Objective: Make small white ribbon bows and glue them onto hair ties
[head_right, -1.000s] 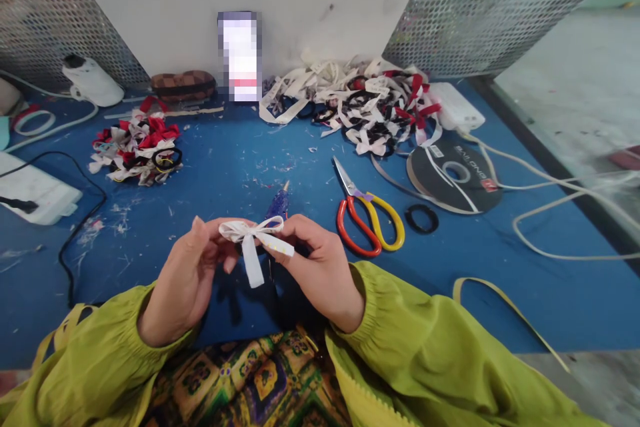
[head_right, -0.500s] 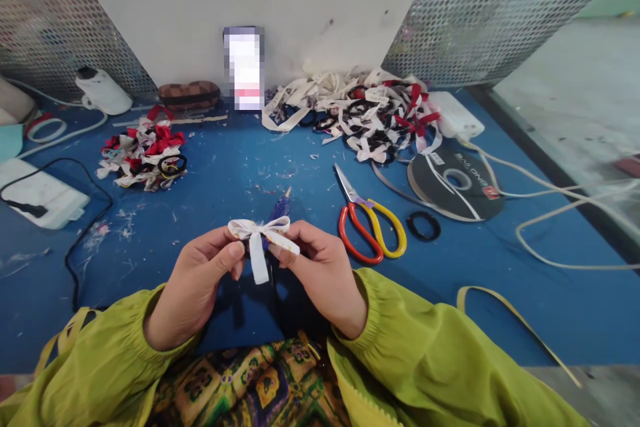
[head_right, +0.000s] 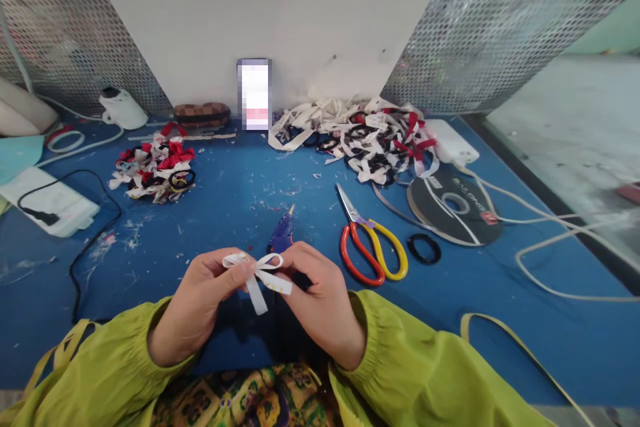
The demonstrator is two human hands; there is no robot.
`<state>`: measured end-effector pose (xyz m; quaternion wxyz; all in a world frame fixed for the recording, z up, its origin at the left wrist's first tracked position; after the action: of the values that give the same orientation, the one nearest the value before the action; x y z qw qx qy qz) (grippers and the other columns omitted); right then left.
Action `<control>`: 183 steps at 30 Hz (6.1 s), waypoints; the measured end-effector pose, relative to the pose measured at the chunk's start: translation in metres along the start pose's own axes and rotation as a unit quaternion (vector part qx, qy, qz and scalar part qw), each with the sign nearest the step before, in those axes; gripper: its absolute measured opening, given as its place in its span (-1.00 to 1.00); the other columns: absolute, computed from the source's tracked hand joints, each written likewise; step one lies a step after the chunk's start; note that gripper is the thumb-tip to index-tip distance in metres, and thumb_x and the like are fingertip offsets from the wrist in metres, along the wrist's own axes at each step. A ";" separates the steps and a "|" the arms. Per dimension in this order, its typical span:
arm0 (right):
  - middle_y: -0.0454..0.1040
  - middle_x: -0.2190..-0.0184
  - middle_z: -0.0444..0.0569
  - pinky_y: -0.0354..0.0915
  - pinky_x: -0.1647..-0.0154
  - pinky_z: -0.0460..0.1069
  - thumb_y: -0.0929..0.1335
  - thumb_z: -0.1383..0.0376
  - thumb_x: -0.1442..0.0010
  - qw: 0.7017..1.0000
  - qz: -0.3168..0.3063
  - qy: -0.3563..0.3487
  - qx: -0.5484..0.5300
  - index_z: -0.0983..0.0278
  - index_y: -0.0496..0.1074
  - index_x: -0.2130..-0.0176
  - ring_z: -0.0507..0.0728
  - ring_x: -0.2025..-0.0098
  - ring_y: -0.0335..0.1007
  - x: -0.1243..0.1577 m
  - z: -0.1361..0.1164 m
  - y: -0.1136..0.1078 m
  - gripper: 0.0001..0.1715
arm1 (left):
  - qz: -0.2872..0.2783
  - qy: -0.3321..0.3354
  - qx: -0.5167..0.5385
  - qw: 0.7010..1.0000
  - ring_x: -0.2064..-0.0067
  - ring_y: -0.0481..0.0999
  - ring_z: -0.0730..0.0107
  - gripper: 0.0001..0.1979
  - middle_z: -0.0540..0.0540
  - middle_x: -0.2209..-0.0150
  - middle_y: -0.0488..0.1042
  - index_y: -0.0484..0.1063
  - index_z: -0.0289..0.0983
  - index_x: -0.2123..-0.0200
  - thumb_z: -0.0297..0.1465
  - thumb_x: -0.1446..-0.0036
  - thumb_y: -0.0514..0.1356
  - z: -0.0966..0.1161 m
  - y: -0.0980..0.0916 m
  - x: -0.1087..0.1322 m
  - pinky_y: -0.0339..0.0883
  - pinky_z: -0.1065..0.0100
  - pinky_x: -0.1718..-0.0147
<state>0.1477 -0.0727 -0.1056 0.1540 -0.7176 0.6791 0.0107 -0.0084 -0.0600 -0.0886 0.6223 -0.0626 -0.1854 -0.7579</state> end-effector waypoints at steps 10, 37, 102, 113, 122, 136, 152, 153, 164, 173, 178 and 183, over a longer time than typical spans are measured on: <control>0.41 0.53 -0.13 0.24 0.44 -0.10 0.40 0.34 -0.09 1.000 0.016 -0.006 -0.003 0.25 0.49 0.47 0.02 0.47 0.30 -0.004 -0.001 0.003 -0.90 | -0.024 -0.003 0.004 1.000 0.53 0.13 0.57 -0.65 0.04 0.62 0.28 0.43 -0.34 0.59 -0.16 0.08 0.34 -0.004 -0.008 -0.006 -0.03 0.43 0.51; 0.59 0.29 -0.07 0.30 0.09 0.08 0.27 0.24 0.01 0.992 0.021 -0.080 -0.093 0.23 0.56 0.29 0.19 0.17 0.45 -0.063 0.007 -0.001 -0.67 | 0.017 0.284 -0.057 0.957 0.58 0.06 0.58 -0.64 0.08 0.69 0.20 0.40 -0.32 0.68 -0.16 0.16 0.36 0.027 -0.009 -0.047 -0.11 0.40 0.57; 0.46 0.39 -0.07 0.29 0.23 0.04 0.31 0.34 -0.22 0.916 0.111 -0.278 0.265 0.20 0.39 0.34 0.13 0.29 0.38 -0.032 0.009 -0.010 -0.92 | 0.018 0.239 -0.106 0.965 0.57 0.20 0.55 -0.80 0.01 0.63 0.36 0.48 -0.31 0.61 -0.30 0.08 0.27 0.007 0.004 -0.037 0.06 0.43 0.58; 0.53 0.40 -0.07 0.24 0.18 0.03 0.30 0.40 -0.22 0.816 0.129 -0.400 0.397 0.21 0.38 0.33 0.09 0.33 0.44 -0.029 0.005 -0.009 -0.89 | 0.019 0.247 -0.105 0.963 0.55 0.22 0.54 -0.80 0.01 0.61 0.38 0.46 -0.31 0.64 -0.32 0.09 0.26 0.008 0.004 -0.035 0.10 0.43 0.55; 0.51 0.44 -0.07 0.25 0.23 0.04 0.33 0.43 -0.17 0.788 0.147 -0.439 0.405 0.23 0.38 0.36 0.08 0.39 0.41 -0.029 0.005 -0.007 -0.89 | -0.003 0.230 -0.075 0.970 0.54 0.22 0.54 -0.83 0.03 0.60 0.38 0.46 -0.29 0.63 -0.35 0.09 0.25 0.007 0.003 -0.038 0.13 0.43 0.51; 0.53 0.42 -0.07 0.26 0.20 0.05 0.32 0.43 -0.17 0.810 0.152 -0.415 0.386 0.21 0.40 0.36 0.10 0.36 0.42 -0.027 0.008 -0.007 -0.88 | 0.027 0.236 -0.059 0.969 0.53 0.23 0.53 -0.88 0.03 0.61 0.37 0.45 -0.29 0.65 -0.41 0.14 0.23 0.006 0.006 -0.039 0.14 0.41 0.49; 0.38 0.62 -0.19 0.17 0.43 -0.06 0.39 0.30 0.05 0.992 0.073 0.017 -0.102 0.28 0.44 0.55 -0.01 0.51 0.23 -0.036 0.008 -0.001 -0.90 | 0.035 0.248 -0.067 0.966 0.52 0.26 0.53 -0.87 0.00 0.57 0.44 0.50 -0.30 0.60 -0.37 0.09 0.25 0.005 0.005 -0.040 0.15 0.43 0.51; 0.38 0.62 -0.19 0.17 0.44 -0.07 0.39 0.30 0.06 0.991 0.071 0.022 -0.107 0.27 0.44 0.55 -0.01 0.51 0.23 -0.036 0.008 -0.001 -0.90 | 0.035 0.248 -0.068 0.966 0.52 0.26 0.54 -0.87 0.00 0.57 0.44 0.50 -0.30 0.59 -0.38 0.09 0.25 0.004 0.005 -0.040 0.15 0.43 0.51; 0.36 0.61 -0.21 0.16 0.46 -0.08 0.38 0.34 0.09 0.991 0.096 0.003 -0.093 0.26 0.41 0.57 -0.02 0.51 0.21 -0.037 0.008 0.000 -0.93 | 0.039 0.243 -0.087 0.965 0.52 0.28 0.53 -0.90 0.02 0.58 0.41 0.49 -0.29 0.58 -0.40 0.10 0.25 0.004 0.006 -0.039 0.18 0.42 0.49; 0.36 0.61 -0.21 0.20 0.45 -0.07 0.36 0.37 0.05 0.991 0.097 -0.005 -0.091 0.26 0.38 0.57 -0.02 0.52 0.23 -0.036 0.009 0.000 -0.90 | 0.010 0.218 -0.052 0.975 0.49 0.29 0.52 -0.86 0.01 0.54 0.43 0.48 -0.29 0.57 -0.35 0.08 0.28 0.002 0.005 -0.042 0.19 0.42 0.44; 0.37 0.61 -0.20 0.22 0.43 -0.07 0.36 0.37 0.02 0.989 0.097 -0.004 -0.111 0.27 0.40 0.55 -0.01 0.52 0.25 -0.037 0.012 0.000 -0.90 | 0.044 0.181 -0.004 0.982 0.44 0.33 0.52 -0.85 0.01 0.50 0.43 0.45 -0.29 0.54 -0.33 0.06 0.29 -0.001 0.005 -0.045 0.18 0.44 0.44; 0.43 0.48 -0.13 0.29 0.34 -0.02 0.35 0.31 -0.09 0.990 0.116 -0.072 -0.037 0.26 0.43 0.40 0.04 0.40 0.34 -0.037 0.014 -0.005 -0.95 | 0.044 0.169 0.002 0.985 0.50 0.32 0.53 -0.86 0.03 0.57 0.38 0.39 -0.30 0.58 -0.40 0.04 0.25 0.000 0.007 -0.045 0.18 0.45 0.48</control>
<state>0.1520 -0.0329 -0.1098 0.1738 -0.6367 0.7438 0.1054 0.0080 -0.0198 -0.1018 0.6773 0.0602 -0.0762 -0.7292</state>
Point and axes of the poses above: each hand's wrist, its own x-axis away from the middle knuckle, its own y-axis out of the palm, z = x × y, the point moved 1 cm from there along -x, towards the middle knuckle
